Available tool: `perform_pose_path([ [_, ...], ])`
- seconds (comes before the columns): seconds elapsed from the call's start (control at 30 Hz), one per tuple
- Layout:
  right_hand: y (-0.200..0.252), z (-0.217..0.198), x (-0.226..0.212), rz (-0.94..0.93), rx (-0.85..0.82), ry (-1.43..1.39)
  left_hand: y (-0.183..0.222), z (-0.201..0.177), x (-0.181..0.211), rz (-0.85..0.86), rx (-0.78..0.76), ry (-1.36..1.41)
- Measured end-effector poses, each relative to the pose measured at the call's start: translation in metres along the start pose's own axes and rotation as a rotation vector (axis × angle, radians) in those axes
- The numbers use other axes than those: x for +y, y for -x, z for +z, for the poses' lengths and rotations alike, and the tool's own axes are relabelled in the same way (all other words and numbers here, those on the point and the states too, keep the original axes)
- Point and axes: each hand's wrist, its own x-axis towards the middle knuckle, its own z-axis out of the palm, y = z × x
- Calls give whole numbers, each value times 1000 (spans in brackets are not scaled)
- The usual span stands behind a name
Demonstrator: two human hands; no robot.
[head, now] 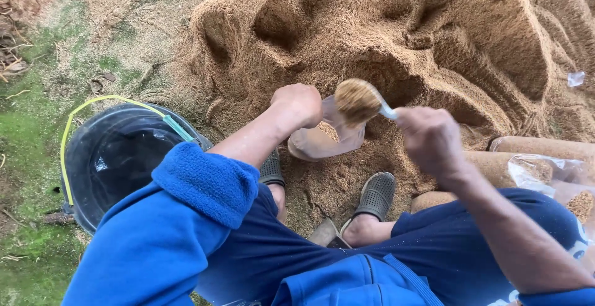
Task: Scooping agricultural material from a large pile into small plastic bags using a spoon.
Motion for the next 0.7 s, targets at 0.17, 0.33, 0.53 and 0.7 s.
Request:
perform_pose_path([
  [0.17, 4, 20, -9, -342, 193, 443, 7, -4, 2, 19, -2, -8],
  [0.33, -20, 9, 30, -31, 214, 307, 1, 2, -1, 61, 5, -22],
  [0.53, -9, 73, 136, 527, -365, 432, 4, -3, 1, 103, 12, -63],
  [0.7, 5, 104, 140, 665, -492, 433, 6, -3, 1, 132, 21, -55],
])
